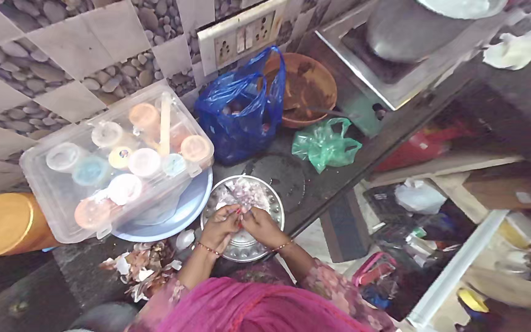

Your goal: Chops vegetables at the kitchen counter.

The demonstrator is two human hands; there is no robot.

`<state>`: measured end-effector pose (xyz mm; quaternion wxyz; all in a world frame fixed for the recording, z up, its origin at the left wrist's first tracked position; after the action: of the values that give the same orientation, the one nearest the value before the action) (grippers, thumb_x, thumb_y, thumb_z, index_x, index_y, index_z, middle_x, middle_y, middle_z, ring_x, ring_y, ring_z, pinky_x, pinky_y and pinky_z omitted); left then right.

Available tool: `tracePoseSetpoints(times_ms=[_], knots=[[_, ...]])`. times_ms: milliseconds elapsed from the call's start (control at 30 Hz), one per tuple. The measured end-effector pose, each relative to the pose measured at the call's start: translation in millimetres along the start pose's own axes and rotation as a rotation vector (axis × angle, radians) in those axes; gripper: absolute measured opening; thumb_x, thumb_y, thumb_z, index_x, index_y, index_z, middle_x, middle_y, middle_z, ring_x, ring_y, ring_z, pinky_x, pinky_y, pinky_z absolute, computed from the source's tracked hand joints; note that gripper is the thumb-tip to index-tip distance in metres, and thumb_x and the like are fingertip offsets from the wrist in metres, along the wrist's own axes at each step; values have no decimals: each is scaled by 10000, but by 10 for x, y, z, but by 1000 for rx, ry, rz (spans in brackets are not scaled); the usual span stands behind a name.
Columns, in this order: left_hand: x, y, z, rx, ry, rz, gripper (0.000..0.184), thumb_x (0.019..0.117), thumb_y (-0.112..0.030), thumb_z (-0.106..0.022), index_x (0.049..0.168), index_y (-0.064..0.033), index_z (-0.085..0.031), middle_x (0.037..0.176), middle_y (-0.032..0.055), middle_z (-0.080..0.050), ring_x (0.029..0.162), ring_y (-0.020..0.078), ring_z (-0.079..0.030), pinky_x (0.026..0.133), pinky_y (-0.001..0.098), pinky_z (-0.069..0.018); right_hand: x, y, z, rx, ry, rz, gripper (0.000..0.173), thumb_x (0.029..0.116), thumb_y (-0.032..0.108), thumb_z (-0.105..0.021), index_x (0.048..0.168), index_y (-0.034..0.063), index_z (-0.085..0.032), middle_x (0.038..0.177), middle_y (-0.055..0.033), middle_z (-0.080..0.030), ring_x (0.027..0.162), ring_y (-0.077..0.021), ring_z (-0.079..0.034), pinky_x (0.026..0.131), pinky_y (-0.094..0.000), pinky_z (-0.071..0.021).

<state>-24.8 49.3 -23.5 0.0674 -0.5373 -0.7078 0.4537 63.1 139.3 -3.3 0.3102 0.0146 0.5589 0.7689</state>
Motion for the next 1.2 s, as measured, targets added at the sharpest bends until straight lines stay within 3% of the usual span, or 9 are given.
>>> tracePoseSetpoints(times_ms=[233,367,433,500,800,1067,1200], knots=[[38,28,-14,-47,-28,-4,238,903,75,-517,1076,-17,-652,830,-21,-692,708,44,-648,676,211,-561,11,40,37,41,29,-26,354,1041,223,-465,788,-4,-564,721,-12,-495,686,-69,-496,669,-277,-439],[46,55,-9,-87,-24,-23,246,876,64,-541,1061,-35,-670,834,-17,-705,704,49,-653,673,219,-565,67,-40,25,210,47,2,274,1004,184,-506,750,85,-531,666,76,-465,611,11,-463,604,-205,-418],[31,46,-14,-55,-20,-37,254,883,61,-525,1063,-55,-663,798,-45,-688,662,20,-630,629,185,-544,83,-50,58,188,68,1,208,967,228,-550,825,77,-555,696,65,-484,626,-4,-479,617,-225,-436],[18,36,-28,-44,-11,-55,276,872,82,-518,1061,-66,-653,811,-46,-693,642,9,-621,597,169,-531,83,-48,94,120,81,6,276,968,289,-581,955,14,-585,772,13,-525,692,-46,-517,675,-260,-469],[10,20,-29,-65,16,-88,282,861,89,-559,995,-108,-709,828,-38,-726,680,18,-655,628,186,-554,67,33,73,43,154,-9,345,1038,324,-498,1037,-13,-570,805,-31,-548,711,-81,-538,690,-286,-478],[39,5,1,-25,68,-82,245,829,53,-626,961,-119,-740,821,-33,-724,652,15,-633,604,180,-533,46,47,84,-36,165,-6,356,1051,334,-451,1009,3,-578,780,-35,-530,702,-115,-532,679,-327,-468],[46,4,-21,-19,80,-89,200,863,23,-633,950,-118,-745,822,-29,-722,652,10,-625,602,174,-524,32,56,84,-28,155,7,345,1056,327,-443,957,22,-571,738,-5,-502,662,-88,-508,644,-301,-452]])
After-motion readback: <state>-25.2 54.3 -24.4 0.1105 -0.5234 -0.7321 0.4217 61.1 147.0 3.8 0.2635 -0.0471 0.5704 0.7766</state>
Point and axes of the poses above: each hand's wrist, its own x-axis towards the middle knuckle, its own z-axis out of the back of the hand, y = z × x, the point moved 6 cm from there along x, towards the middle knuckle
